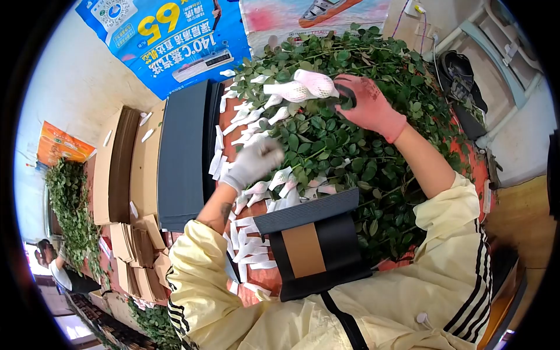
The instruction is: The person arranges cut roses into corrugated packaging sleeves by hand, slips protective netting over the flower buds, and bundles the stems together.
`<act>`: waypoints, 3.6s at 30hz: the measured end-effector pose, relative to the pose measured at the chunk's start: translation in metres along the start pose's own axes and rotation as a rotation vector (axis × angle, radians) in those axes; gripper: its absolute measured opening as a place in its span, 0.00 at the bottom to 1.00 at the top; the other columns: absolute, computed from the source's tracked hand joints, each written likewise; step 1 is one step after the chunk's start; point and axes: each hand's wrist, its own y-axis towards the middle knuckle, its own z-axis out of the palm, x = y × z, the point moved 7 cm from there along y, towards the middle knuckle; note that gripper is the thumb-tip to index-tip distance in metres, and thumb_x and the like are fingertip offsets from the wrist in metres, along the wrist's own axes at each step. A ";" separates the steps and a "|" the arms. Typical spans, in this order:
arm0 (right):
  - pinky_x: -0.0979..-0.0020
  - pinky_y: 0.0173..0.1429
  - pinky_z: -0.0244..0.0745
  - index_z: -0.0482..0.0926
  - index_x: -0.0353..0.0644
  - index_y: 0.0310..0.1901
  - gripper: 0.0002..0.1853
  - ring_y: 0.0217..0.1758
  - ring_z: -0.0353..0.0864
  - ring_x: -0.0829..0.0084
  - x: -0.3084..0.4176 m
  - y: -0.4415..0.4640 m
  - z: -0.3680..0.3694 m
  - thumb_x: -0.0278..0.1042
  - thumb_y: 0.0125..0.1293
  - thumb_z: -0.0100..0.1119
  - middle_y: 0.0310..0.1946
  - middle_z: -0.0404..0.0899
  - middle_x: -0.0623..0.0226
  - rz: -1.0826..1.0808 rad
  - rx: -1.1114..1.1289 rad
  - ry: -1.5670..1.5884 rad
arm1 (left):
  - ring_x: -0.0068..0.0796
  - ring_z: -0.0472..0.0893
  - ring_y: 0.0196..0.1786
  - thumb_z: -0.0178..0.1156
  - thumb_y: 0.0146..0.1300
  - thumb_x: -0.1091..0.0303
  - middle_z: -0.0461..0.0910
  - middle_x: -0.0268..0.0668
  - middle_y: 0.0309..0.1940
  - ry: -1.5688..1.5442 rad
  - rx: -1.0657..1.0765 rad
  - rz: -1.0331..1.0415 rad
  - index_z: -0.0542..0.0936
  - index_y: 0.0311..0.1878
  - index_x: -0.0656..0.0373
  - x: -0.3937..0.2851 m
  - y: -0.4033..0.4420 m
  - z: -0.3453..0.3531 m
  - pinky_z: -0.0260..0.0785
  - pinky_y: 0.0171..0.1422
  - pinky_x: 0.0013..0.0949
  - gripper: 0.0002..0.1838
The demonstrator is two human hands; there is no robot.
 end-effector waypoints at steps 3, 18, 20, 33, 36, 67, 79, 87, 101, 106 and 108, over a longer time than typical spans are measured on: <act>0.66 0.58 0.68 0.75 0.47 0.50 0.24 0.56 0.73 0.66 0.015 -0.013 0.015 0.37 0.48 0.67 0.53 0.73 0.65 -0.045 0.222 -0.008 | 0.44 0.79 0.45 0.64 0.53 0.54 0.80 0.48 0.41 0.396 0.181 0.128 0.77 0.49 0.61 0.025 -0.004 0.053 0.71 0.51 0.38 0.24; 0.59 0.58 0.68 0.69 0.41 0.54 0.30 0.55 0.73 0.57 -0.038 -0.004 0.020 0.33 0.46 0.62 0.51 0.74 0.57 0.048 -0.066 0.064 | 0.27 0.78 0.42 0.57 0.61 0.50 0.78 0.37 0.41 -0.115 -0.126 -0.011 0.78 0.49 0.59 0.052 0.035 -0.024 0.72 0.47 0.32 0.22; 0.60 0.58 0.68 0.69 0.41 0.55 0.31 0.54 0.73 0.56 -0.040 0.002 0.004 0.33 0.45 0.63 0.51 0.74 0.56 0.046 -0.048 0.105 | 0.37 0.78 0.44 0.59 0.56 0.56 0.77 0.42 0.43 0.436 -0.221 0.085 0.79 0.47 0.54 0.044 0.027 -0.015 0.71 0.49 0.37 0.18; 0.62 0.55 0.71 0.73 0.40 0.52 0.27 0.50 0.75 0.56 -0.007 -0.006 -0.043 0.27 0.44 0.62 0.49 0.76 0.57 0.119 -0.067 0.144 | 0.41 0.76 0.42 0.60 0.53 0.61 0.74 0.39 0.38 0.932 -0.412 0.175 0.80 0.40 0.49 0.040 0.042 -0.001 0.68 0.44 0.45 0.10; 0.64 0.56 0.70 0.75 0.37 0.49 0.23 0.48 0.78 0.64 -0.036 -0.022 -0.078 0.24 0.47 0.63 0.40 0.79 0.60 0.149 -0.326 -0.011 | 0.42 0.77 0.44 0.54 0.58 0.53 0.77 0.41 0.37 0.664 -0.187 0.372 0.80 0.35 0.54 -0.004 0.015 0.024 0.69 0.46 0.44 0.15; 0.64 0.57 0.72 0.72 0.39 0.53 0.24 0.54 0.76 0.59 0.010 0.008 -0.103 0.38 0.55 0.57 0.51 0.75 0.50 0.502 0.231 0.100 | 0.34 0.78 0.42 0.55 0.62 0.64 0.76 0.44 0.45 -0.117 -0.507 0.406 0.73 0.51 0.68 -0.083 -0.118 -0.060 0.70 0.51 0.31 0.19; 0.68 0.50 0.73 0.79 0.40 0.45 0.13 0.45 0.80 0.65 -0.054 -0.064 -0.548 0.31 0.58 0.55 0.40 0.82 0.61 -0.033 -0.722 -0.987 | 0.49 0.56 0.70 0.54 0.60 0.53 0.58 0.45 0.68 0.667 0.213 0.568 0.69 0.64 0.46 -0.008 -0.207 0.150 0.44 0.73 0.51 0.27; 0.69 0.53 0.72 0.77 0.38 0.49 0.16 0.48 0.79 0.69 0.036 -0.069 -0.542 0.32 0.58 0.58 0.44 0.80 0.62 -0.360 -0.676 -0.778 | 0.53 0.54 0.71 0.56 0.59 0.49 0.55 0.47 0.69 0.691 0.193 0.548 0.67 0.66 0.47 -0.011 -0.213 0.149 0.42 0.73 0.52 0.31; 0.65 0.62 0.68 0.69 0.35 0.57 0.24 0.56 0.74 0.62 0.182 -0.058 -0.299 0.29 0.57 0.52 0.54 0.73 0.57 -0.308 -0.003 -0.322 | 0.46 0.63 0.67 0.56 0.57 0.67 0.72 0.45 0.58 0.101 0.048 0.573 0.78 0.51 0.57 -0.014 -0.224 0.106 0.52 0.72 0.42 0.18; 0.68 0.49 0.72 0.72 0.39 0.55 0.30 0.49 0.76 0.64 0.208 -0.124 -0.080 0.30 0.45 0.55 0.46 0.75 0.60 -0.377 0.688 -0.523 | 0.39 0.78 0.51 0.54 0.57 0.71 0.80 0.44 0.45 -0.415 -0.201 0.315 0.79 0.44 0.65 0.014 -0.279 0.045 0.69 0.56 0.35 0.13; 0.68 0.50 0.71 0.71 0.41 0.57 0.30 0.48 0.76 0.64 0.206 -0.157 -0.020 0.35 0.48 0.56 0.48 0.73 0.58 -0.296 0.844 -0.465 | 0.34 0.78 0.48 0.53 0.58 0.72 0.80 0.43 0.43 -0.603 -0.358 0.130 0.79 0.44 0.67 0.048 -0.303 0.047 0.68 0.55 0.33 0.13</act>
